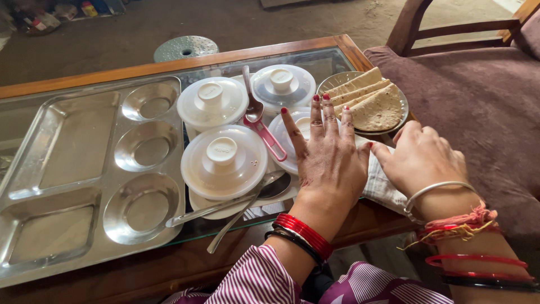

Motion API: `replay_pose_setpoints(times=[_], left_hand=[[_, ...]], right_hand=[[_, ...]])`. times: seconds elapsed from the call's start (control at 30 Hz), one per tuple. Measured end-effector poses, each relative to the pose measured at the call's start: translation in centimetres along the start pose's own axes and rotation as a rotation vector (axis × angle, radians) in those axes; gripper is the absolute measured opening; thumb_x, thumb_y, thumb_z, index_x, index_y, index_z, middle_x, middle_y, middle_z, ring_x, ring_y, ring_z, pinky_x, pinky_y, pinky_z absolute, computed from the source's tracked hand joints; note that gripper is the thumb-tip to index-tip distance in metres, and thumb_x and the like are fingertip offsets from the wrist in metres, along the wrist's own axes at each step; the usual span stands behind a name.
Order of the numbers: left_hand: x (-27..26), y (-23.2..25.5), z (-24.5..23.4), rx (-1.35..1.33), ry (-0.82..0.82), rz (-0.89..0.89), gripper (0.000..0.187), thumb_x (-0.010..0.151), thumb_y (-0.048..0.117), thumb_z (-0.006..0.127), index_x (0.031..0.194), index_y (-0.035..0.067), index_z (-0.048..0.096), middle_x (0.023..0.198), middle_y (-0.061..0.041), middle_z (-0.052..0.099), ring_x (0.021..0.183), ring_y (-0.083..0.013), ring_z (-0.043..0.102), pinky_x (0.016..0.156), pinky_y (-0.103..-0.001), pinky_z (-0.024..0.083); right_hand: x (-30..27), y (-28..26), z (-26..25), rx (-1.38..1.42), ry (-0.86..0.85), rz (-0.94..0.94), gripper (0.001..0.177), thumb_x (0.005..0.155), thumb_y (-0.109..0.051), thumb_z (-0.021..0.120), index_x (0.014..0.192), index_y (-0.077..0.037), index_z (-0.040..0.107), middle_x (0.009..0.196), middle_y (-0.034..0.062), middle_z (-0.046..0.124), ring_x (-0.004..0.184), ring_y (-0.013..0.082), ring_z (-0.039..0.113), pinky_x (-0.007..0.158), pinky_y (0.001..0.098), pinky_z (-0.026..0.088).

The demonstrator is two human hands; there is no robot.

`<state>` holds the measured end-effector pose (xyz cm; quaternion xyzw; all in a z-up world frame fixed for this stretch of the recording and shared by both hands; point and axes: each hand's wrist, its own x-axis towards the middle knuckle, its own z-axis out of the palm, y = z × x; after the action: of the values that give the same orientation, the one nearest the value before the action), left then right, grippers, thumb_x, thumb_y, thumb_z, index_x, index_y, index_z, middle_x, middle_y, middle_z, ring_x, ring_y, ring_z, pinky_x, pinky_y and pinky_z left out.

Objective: The person wipes a stainless steel compartmentalized tray with a cloth on a glass-topped table. The person rotates the tray to access different sections and continues wiping until the tray appears clean.

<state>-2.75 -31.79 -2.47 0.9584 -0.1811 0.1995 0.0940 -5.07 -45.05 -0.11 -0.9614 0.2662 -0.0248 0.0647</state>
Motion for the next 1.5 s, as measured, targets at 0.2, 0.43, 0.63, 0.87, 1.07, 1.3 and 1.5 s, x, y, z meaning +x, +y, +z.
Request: replay_pose_setpoints(times=[0.2, 0.43, 0.63, 0.87, 1.07, 1.3, 1.5], left_hand=[[0.0, -0.1, -0.4, 0.005, 0.003, -0.006, 0.072, 0.094, 0.056, 0.042, 0.152, 0.014, 0.041, 0.163, -0.015, 0.029, 0.155, -0.0276, 0.015, 0.114, -0.072, -0.014], [0.0, -0.4, -0.9, -0.03, 0.001, 0.001, 0.07, 0.095, 0.054, 0.042, 0.151, 0.013, 0.042, 0.161, -0.015, 0.033, 0.155, -0.0286, 0.015, 0.114, -0.074, -0.014], [-0.3, -0.9, -1.0, -0.097, 0.116, 0.013, 0.068, 0.095, 0.052, 0.046, 0.148, 0.01, 0.049, 0.159, -0.018, 0.039, 0.154, -0.0297, 0.023, 0.116, -0.074, -0.012], [-0.2, -1.7, -1.3, -0.164, 0.151, 0.017, 0.066, 0.094, 0.048, 0.051, 0.146, 0.007, 0.052, 0.157, -0.019, 0.043, 0.154, -0.0306, 0.025, 0.118, -0.072, -0.012], [-0.4, -1.8, -1.5, -0.228, 0.156, 0.037, 0.064, 0.093, 0.044, 0.052, 0.144, 0.006, 0.053, 0.154, -0.021, 0.046, 0.153, -0.0324, 0.029, 0.121, -0.07, -0.008], [0.2, -1.5, -2.5, -0.626, 0.188, 0.034, 0.053, 0.103, 0.036, 0.045, 0.142, 0.004, 0.057, 0.148, -0.022, 0.056, 0.148, -0.0406, 0.04, 0.124, -0.06, 0.02], [0.8, -3.4, -4.6, -1.262, 0.167, 0.01, 0.05, 0.104, 0.045, 0.054, 0.132, 0.006, 0.067, 0.125, -0.018, 0.073, 0.119, -0.0274, 0.069, 0.103, -0.038, 0.053]], right_hand=[[0.4, 0.2, 1.0, -0.012, -0.067, 0.017, 0.071, 0.081, -0.068, 0.073, 0.121, -0.01, 0.067, 0.132, 0.0165, 0.065, 0.127, 0.0345, 0.06, 0.101, 0.0551, 0.047], [1.4, 0.8, 2.1, -0.051, -0.102, -0.004, 0.065, 0.081, -0.066, 0.073, 0.12, -0.014, 0.07, 0.125, 0.0143, 0.072, 0.126, 0.0344, 0.062, 0.106, 0.0542, 0.044], [1.7, 0.8, 2.4, -0.053, -0.054, -0.06, 0.043, 0.091, -0.045, 0.066, 0.122, -0.015, 0.071, 0.121, 0.0181, 0.073, 0.12, 0.0379, 0.065, 0.104, 0.0528, 0.045], [0.3, -0.9, -1.5, 0.09, 0.008, 0.055, 0.036, 0.088, -0.031, 0.069, 0.117, -0.01, 0.067, 0.109, 0.0229, 0.073, 0.106, 0.0395, 0.071, 0.09, 0.0505, 0.055], [-1.0, -1.3, -3.2, 0.364, 0.384, -0.035, 0.024, 0.093, -0.014, 0.062, 0.114, -0.006, 0.058, 0.101, 0.0242, 0.071, 0.091, 0.0337, 0.071, 0.076, 0.0403, 0.055], [-0.5, -0.1, -1.8, 1.155, 0.577, -0.698, 0.021, 0.106, 0.01, 0.049, 0.123, -0.002, 0.045, 0.106, 0.0032, 0.048, 0.089, 0.0087, 0.048, 0.083, 0.0236, 0.044], [-2.2, -1.3, -1.8, 1.394, 0.46, -0.797, 0.023, 0.109, 0.013, 0.043, 0.121, -0.006, 0.045, 0.113, 0.0016, 0.048, 0.1, 0.0061, 0.047, 0.096, 0.02, 0.041]])
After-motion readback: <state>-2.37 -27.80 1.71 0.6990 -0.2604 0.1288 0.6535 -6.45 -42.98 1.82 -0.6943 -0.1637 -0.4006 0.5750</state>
